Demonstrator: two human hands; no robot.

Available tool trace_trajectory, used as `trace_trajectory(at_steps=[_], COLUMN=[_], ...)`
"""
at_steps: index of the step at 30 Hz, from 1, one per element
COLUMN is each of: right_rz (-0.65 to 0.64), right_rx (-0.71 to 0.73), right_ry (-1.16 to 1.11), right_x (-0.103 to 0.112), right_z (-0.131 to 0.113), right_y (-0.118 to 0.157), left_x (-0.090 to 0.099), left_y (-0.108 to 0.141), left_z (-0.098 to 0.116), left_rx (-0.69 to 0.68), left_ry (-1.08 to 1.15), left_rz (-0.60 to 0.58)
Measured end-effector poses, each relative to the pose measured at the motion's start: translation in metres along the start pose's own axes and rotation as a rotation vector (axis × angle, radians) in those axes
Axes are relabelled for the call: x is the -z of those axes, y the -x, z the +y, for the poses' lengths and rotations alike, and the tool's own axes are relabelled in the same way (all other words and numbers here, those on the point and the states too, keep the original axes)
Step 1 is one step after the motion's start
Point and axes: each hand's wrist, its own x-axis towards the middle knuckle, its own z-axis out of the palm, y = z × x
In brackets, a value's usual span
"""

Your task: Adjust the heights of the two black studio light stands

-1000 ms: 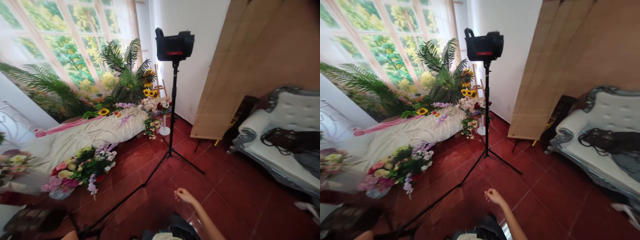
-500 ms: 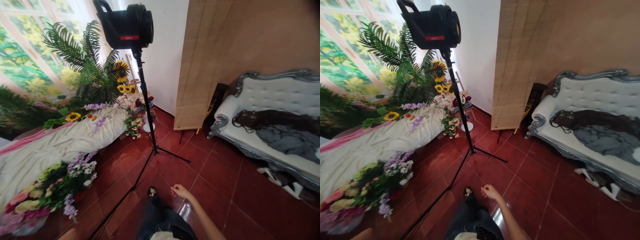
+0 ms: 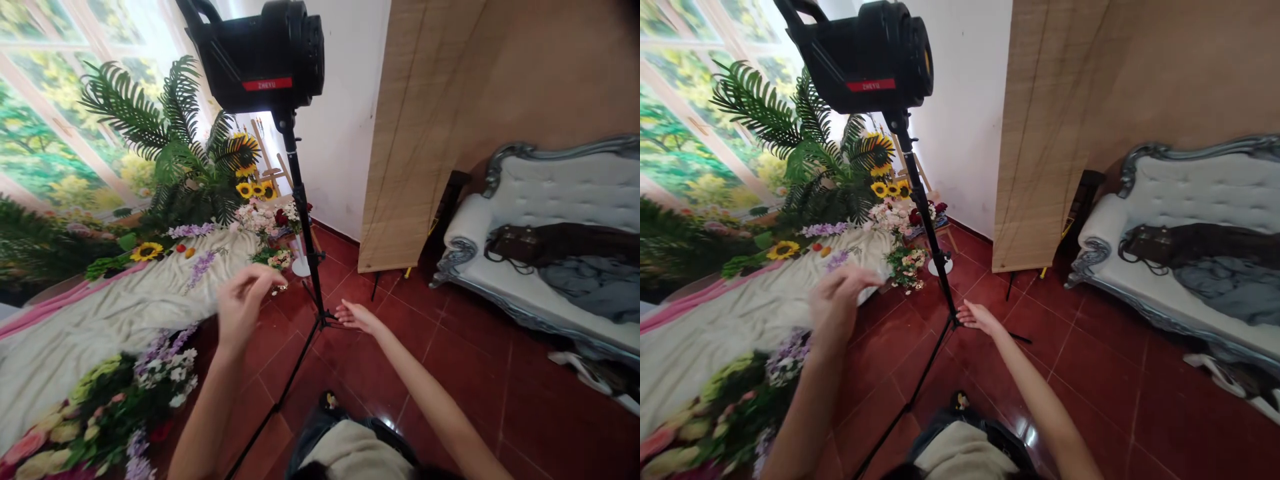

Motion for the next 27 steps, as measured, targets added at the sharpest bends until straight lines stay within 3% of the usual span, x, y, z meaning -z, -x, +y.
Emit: trace_trajectory(at_steps=[3, 5, 9, 14, 18, 23, 27], right_rz=[-0.026, -0.067, -0.154, -0.195, -0.214, -0.336, -0.336], right_rx=[-0.009, -0.003, -0.006, 0.013, -0.018, -0.294, -0.463], right_ry=[-0.167, -0.286, -0.493, -0.468, -0.457, -0.817, -0.951], right_x=[-0.008, -0.013, -0.024, -0.036, -0.033, -0.021, -0.016], right_z=[-0.045, -0.069, -0.102, -0.129, -0.143, -0.155, -0.162], right_y=[-0.034, -0.051, -0.076, -0.107, -0.129, -0.145, -0.151], left_x=[-0.026, -0.052, -0.106, -0.152, -0.173, -0.19, -0.2], left_y=[-0.036, -0.058, -0.085, -0.092, -0.089, -0.09, -0.094], left_z=[-0.033, -0.063, -0.131, -0.192, -0.211, -0.223, -0.231], left_rx=[0.11, 0.144, 0.143, 0.209, 0.163, 0.219, 0.299], left_ry=[0.05, 0.067, 0.069, 0.089, 0.078, 0.0, -0.096], left_rz=[-0.262, -0.338, -0.294, -0.332, -0.337, -0.206, -0.135])
